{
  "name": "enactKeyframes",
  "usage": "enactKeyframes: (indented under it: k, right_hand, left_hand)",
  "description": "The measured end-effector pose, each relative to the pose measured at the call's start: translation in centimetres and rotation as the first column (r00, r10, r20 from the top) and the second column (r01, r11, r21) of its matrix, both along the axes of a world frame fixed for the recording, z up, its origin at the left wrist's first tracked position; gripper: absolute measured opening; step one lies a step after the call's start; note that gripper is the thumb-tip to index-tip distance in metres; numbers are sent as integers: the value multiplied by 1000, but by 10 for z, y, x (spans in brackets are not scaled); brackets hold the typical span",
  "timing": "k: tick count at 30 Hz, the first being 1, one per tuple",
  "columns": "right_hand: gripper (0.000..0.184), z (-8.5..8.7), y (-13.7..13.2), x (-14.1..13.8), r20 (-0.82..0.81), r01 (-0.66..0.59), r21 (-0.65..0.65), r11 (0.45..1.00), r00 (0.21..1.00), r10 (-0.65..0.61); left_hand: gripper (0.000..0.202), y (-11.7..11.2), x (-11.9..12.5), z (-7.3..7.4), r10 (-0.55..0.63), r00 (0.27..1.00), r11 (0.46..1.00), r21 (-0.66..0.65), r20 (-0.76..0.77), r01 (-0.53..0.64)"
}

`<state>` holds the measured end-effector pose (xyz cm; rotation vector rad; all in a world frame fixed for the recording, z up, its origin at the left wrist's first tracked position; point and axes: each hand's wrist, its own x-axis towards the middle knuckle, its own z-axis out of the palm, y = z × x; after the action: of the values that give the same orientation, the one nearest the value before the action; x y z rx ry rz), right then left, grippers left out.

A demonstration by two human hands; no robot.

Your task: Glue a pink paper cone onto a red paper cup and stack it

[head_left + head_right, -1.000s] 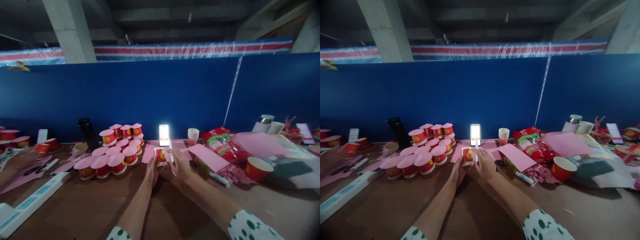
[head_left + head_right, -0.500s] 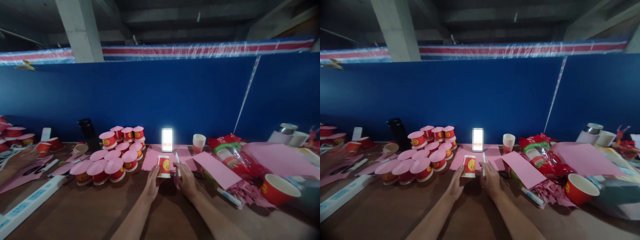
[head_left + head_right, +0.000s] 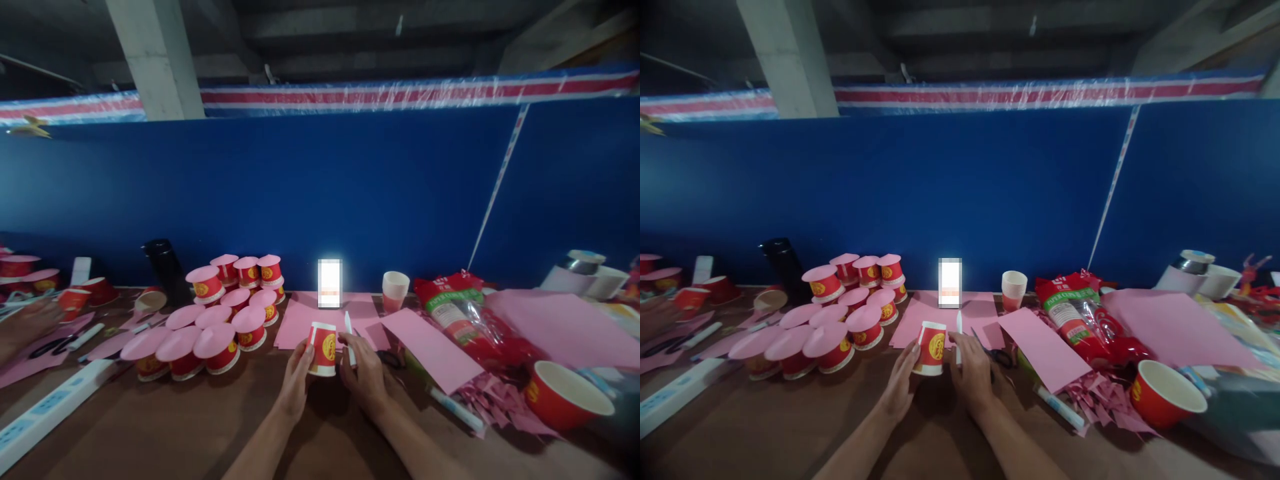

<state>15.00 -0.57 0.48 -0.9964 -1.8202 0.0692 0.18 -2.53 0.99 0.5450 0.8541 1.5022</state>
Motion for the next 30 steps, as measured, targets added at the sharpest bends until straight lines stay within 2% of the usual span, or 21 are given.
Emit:
enactKeyframes:
  k: [2, 7, 11, 14, 17, 24, 30]
  right_hand:
    - [28, 0, 0, 0, -17, 16, 11, 1000, 1000, -16]
    - [28, 3, -1, 3, -49, 98, 33, 995, 994, -96]
    - [27, 6, -1, 4, -84, 128, 16, 992, 988, -126]
    - [28, 4, 0, 3, -80, 102, 3, 995, 992, -101]
    - [29, 2, -1, 1, -65, 75, -5, 997, 995, -75]
    - [31, 1, -2, 2, -52, 33, -44, 998, 998, -36]
    - [36, -1, -2, 2, -41, 60, -38, 997, 997, -62]
  left_hand:
    - [43, -4, 5, 4, -21, 1000, 999, 34, 5, 21]
    - [40, -2, 16, 17, -27, 999, 1000, 0, 23, 27]
    - [37, 6, 10, 32, -201, 977, 975, 86, -75, 207]
    - [36, 10, 2, 40, -279, 954, 951, 109, -109, 290]
    - [37, 13, -2, 36, -284, 955, 946, 140, -81, 293]
    - [34, 12, -1, 8, -243, 970, 967, 86, 20, 241]
    - [38, 11, -4, 1, -220, 974, 975, 43, 61, 218]
